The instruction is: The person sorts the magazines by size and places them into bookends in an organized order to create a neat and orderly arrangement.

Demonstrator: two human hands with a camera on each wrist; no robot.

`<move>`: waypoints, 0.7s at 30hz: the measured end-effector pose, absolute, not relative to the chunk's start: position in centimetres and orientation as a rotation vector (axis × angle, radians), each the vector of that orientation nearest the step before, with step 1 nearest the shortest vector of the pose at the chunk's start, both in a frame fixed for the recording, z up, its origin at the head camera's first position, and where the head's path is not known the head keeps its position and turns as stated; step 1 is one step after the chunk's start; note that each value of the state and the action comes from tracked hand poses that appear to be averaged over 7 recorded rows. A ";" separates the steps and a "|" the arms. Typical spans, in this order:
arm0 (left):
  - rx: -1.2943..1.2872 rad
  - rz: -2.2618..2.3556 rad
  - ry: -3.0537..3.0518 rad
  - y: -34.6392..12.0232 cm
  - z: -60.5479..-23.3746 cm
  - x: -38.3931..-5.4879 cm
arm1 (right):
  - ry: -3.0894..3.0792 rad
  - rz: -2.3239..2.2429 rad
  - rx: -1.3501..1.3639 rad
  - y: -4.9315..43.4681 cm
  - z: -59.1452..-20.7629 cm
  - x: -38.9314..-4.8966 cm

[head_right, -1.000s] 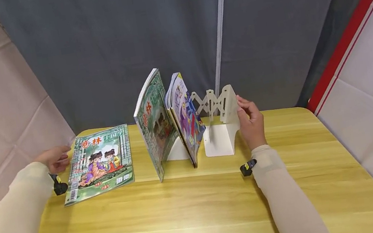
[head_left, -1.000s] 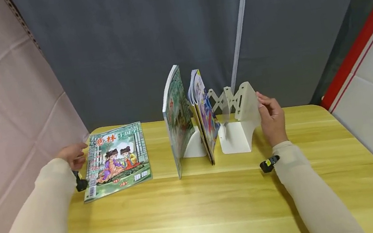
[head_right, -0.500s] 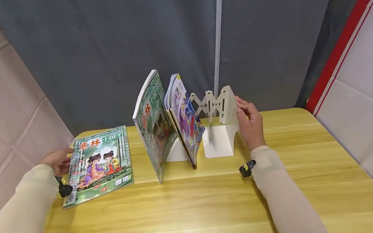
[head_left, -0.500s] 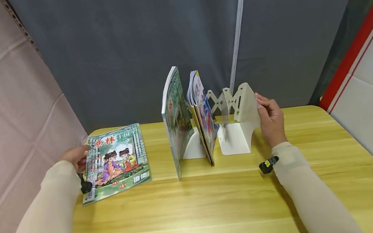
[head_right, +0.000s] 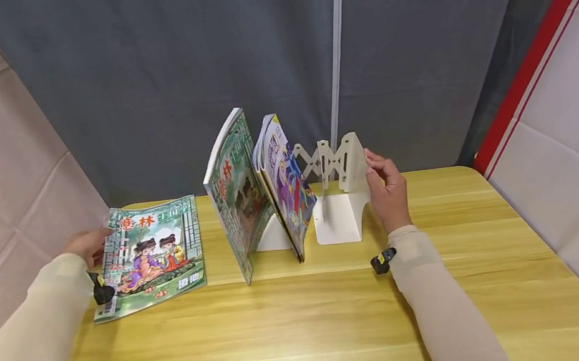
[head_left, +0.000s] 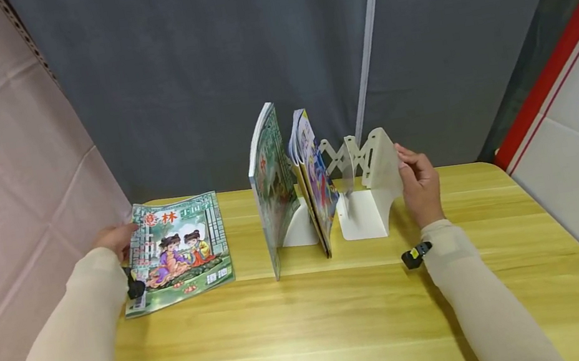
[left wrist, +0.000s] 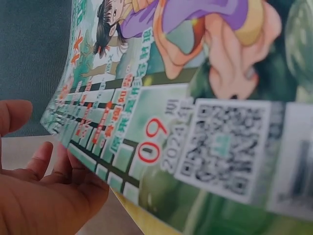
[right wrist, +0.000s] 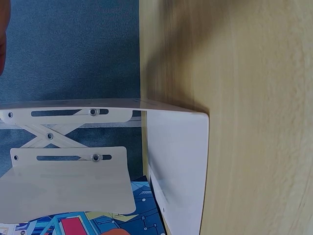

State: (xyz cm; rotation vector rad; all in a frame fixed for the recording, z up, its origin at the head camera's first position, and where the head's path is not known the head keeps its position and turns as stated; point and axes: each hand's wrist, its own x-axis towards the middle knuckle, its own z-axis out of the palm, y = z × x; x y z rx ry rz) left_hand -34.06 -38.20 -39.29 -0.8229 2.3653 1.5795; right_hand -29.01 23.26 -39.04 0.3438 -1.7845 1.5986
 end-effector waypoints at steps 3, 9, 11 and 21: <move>-0.781 1.575 2.407 -38.0 -39.3 -34.2 | -1.781 1.602 0.344 23.3 -39.1 -29.0; -0.707 1.501 2.546 -37.2 -39.0 -34.3 | -1.764 1.615 0.346 23.5 -39.4 -29.2; -0.695 1.503 2.567 -37.0 -38.9 -34.3 | -1.761 1.622 0.350 23.5 -39.4 -29.2; -0.588 1.410 2.656 -37.2 -38.4 -34.1 | -1.789 1.623 0.327 23.5 -39.4 -29.3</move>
